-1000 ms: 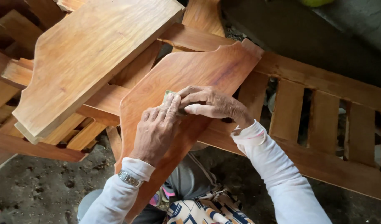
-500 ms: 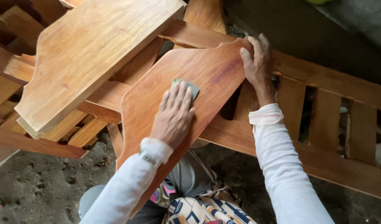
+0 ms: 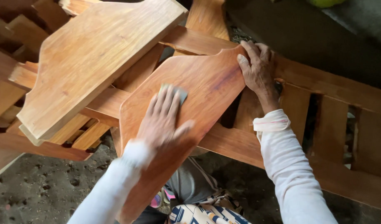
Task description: Sanding a wooden furniture component with sandpaper to smooth the surface
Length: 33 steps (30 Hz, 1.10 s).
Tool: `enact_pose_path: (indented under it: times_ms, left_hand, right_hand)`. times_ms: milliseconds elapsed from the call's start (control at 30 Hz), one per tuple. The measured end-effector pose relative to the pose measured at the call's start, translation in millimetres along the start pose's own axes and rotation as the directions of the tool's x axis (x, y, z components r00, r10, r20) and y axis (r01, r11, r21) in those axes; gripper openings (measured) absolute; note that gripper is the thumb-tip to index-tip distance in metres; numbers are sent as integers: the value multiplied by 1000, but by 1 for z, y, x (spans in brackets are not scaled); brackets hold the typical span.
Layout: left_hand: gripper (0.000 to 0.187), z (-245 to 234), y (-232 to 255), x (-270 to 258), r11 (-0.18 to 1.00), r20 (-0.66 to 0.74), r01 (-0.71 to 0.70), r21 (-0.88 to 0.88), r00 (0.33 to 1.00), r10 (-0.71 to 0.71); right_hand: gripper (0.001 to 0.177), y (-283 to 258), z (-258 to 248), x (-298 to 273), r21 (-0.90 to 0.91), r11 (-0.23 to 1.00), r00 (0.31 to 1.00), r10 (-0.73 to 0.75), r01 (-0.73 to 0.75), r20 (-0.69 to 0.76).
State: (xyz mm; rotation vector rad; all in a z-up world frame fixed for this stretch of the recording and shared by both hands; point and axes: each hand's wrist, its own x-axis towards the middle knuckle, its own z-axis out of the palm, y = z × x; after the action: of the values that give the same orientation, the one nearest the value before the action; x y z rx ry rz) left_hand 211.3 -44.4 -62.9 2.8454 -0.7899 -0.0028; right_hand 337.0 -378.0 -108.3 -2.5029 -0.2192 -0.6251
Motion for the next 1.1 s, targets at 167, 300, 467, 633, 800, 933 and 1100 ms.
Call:
enact_pose_path:
  times_ms: [167, 300, 467, 633, 800, 933, 1100]
  left_hand:
    - [101, 10, 11, 52, 997, -101, -8, -82, 995, -1]
    - [92, -44, 20, -20, 990, -86, -82, -114, 994, 72]
    - [98, -47, 2, -64, 994, 73, -82, 74, 994, 76]
    - [100, 9, -24, 61, 996, -44, -94, -7, 995, 94]
    - [103, 27, -6, 124, 996, -36, -39, -76, 999, 36]
    - [100, -6, -2, 62, 985, -54, -161, -69, 986, 157]
    - [99, -38, 1, 12, 984, 77, -116, -133, 989, 127]
  right_hand:
    - [38, 7, -1, -1, 114, 987, 994, -108, 110, -23]
    - [45, 6, 1, 0, 93, 993, 997, -74, 74, 2]
    - [56, -3, 2, 3, -117, 992, 991, 63, -49, 119]
    - [52, 5, 1, 4, 1, 1000, 995, -5, 5, 104]
    - [47, 3, 0, 4, 156, 988, 993, -14, -4, 116]
    - [45, 2, -1, 5, 108, 994, 996, -28, 19, 81]
    - [46, -5, -2, 4, 93, 996, 995, -12, 3, 95]
